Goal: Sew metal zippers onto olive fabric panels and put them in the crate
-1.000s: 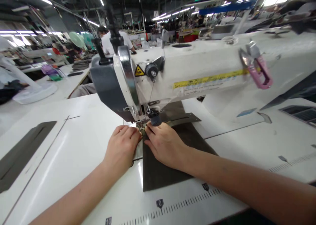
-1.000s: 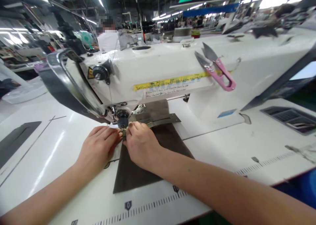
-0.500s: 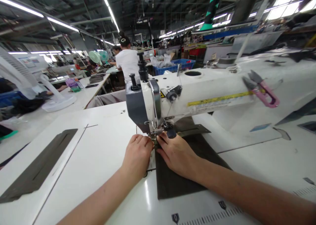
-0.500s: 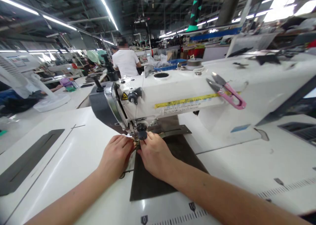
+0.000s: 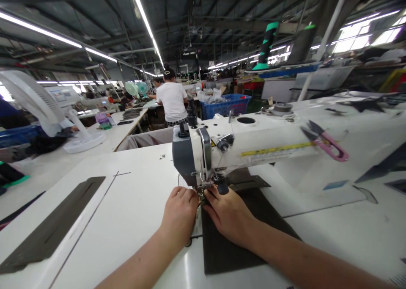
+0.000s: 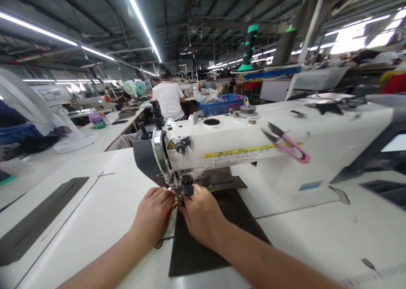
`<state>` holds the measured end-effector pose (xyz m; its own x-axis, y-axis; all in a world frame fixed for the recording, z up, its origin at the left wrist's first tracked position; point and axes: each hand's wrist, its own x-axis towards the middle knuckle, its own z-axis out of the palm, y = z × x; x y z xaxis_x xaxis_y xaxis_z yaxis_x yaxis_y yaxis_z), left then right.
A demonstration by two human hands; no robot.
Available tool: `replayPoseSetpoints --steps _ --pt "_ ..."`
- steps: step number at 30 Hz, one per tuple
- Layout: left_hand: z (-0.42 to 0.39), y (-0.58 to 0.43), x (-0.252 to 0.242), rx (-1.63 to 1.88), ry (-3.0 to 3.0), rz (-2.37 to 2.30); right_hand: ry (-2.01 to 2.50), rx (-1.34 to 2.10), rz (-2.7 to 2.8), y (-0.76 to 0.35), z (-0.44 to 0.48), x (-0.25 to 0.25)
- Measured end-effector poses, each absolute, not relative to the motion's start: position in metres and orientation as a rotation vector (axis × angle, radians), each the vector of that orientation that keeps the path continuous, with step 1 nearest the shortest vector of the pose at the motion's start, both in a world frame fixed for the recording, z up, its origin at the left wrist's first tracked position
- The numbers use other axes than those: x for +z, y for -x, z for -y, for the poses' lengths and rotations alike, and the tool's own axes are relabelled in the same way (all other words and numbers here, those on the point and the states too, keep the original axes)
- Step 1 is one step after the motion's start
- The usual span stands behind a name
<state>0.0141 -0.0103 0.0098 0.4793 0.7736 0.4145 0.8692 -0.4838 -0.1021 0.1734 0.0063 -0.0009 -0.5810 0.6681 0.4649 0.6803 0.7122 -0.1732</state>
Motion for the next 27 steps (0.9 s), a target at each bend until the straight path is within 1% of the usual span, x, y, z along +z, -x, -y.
replayPoseSetpoints --steps 3,6,9,11,13,15,17,19,20,23,27 --pt "0.011 -0.012 0.011 -0.520 2.417 1.423 1.000 -0.098 2.371 -0.182 -0.012 -0.003" --pt "0.014 -0.007 0.014 -0.601 2.447 1.440 1.121 -0.325 2.312 -0.202 -0.013 -0.004" --pt "0.028 0.000 0.018 -0.710 2.523 1.392 1.202 -0.533 2.332 -0.225 0.009 -0.008" --pt "0.043 0.003 0.020 -0.828 2.561 1.303 1.074 -0.609 2.406 -0.234 0.037 -0.013" --pt "0.061 0.004 0.021 -0.884 2.629 1.204 0.921 -0.611 2.434 -0.238 0.067 -0.016" --pt "0.075 0.004 0.023 -0.863 2.713 1.164 0.860 -0.456 2.433 -0.237 0.089 -0.010" --pt "0.082 0.002 0.027 -0.848 2.776 1.201 0.919 -0.116 2.407 -0.233 0.099 0.005" --pt "0.083 -0.001 0.031 -0.929 2.784 1.250 1.025 0.248 2.317 -0.228 0.098 0.024" --pt "0.082 -0.003 0.032 -0.980 2.781 1.278 1.083 0.376 2.257 -0.226 0.095 0.034" --pt "0.077 -0.009 0.034 -1.156 2.752 1.359 1.208 0.570 2.122 -0.223 0.088 0.051" --pt "0.073 -0.015 0.036 -1.322 2.724 1.392 1.181 0.676 2.086 -0.222 0.086 0.055"
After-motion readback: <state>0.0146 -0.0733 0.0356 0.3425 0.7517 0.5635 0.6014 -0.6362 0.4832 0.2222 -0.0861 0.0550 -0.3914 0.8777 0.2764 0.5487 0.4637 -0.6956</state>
